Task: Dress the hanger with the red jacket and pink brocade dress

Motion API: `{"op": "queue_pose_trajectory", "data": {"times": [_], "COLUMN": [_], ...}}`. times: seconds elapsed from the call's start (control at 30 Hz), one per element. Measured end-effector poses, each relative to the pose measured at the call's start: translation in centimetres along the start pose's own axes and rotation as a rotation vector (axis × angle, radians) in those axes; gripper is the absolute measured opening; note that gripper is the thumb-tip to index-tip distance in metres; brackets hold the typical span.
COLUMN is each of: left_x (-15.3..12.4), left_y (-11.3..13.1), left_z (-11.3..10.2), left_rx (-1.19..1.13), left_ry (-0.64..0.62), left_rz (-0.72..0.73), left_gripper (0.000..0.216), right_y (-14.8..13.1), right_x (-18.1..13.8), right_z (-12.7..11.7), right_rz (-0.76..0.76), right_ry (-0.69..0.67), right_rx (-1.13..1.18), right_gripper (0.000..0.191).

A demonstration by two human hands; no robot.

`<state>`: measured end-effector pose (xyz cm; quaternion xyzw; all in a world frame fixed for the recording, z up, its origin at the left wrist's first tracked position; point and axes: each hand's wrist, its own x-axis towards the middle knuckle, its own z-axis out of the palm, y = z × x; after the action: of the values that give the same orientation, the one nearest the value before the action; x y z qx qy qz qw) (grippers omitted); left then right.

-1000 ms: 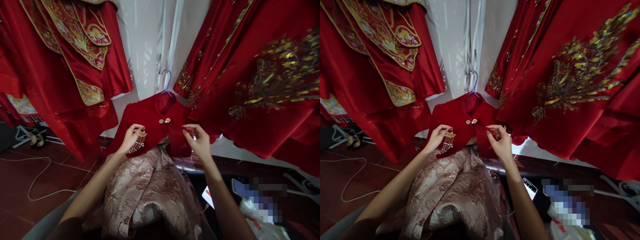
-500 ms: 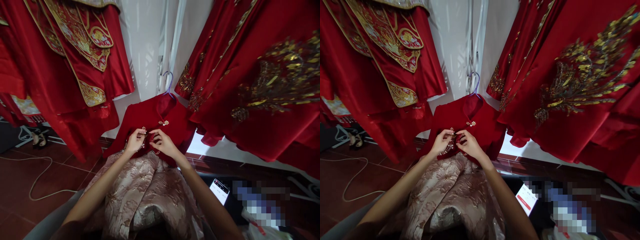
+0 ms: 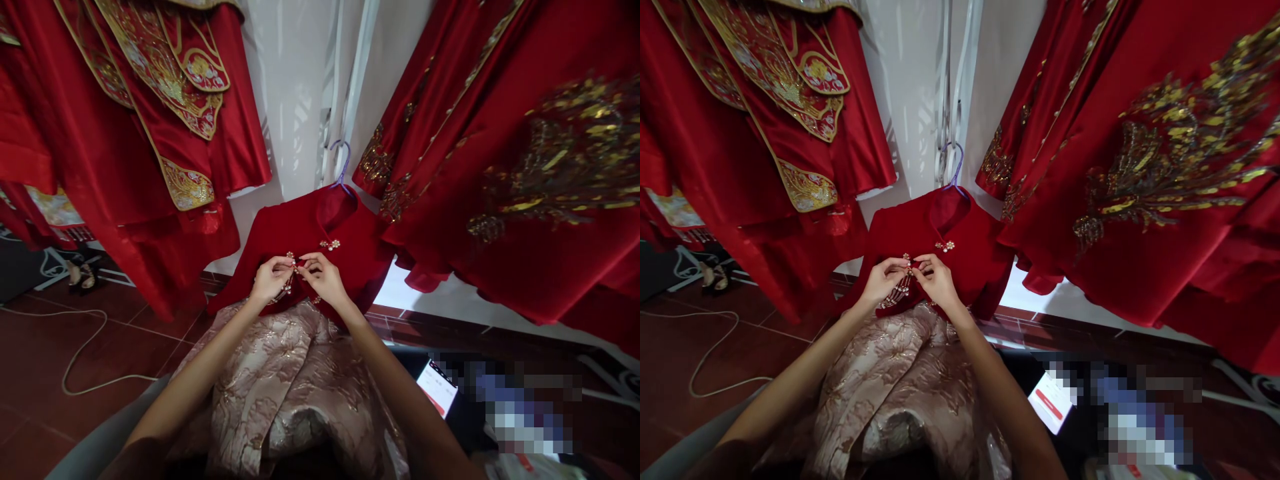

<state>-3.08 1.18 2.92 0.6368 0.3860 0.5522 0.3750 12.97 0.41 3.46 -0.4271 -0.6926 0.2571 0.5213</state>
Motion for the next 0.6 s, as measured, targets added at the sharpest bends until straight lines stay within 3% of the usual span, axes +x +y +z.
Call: {"op": "queue_pose_trajectory", "data": {"times": [0.17,0.33,0.6], "left_x": [0.32,0.29,0.67], "left_y": [-0.30,-0.36,-0.16], "left_z": [0.43,0.84,0.71], "left_rx": [-0.021,0.001,0.102], "left_ry": [-0.023,-0.025,0.005], "left_rz": [-0.013,-0.001,0.055], "left_gripper": [0.023,0.025,0.020], "right_y": [0.31,0.20,-0.28], "right_x": [0.32,0.59,0.71], "right_z": [-0.16,-0.40,0.17], "right_rz": [0.008,-0.026,-0.064], "right_ry": [0.106,0.060,0.106], "right_rx": [-0.055,-0.115,-0.165], "right_gripper": [0.029,0.026,0.021]}}
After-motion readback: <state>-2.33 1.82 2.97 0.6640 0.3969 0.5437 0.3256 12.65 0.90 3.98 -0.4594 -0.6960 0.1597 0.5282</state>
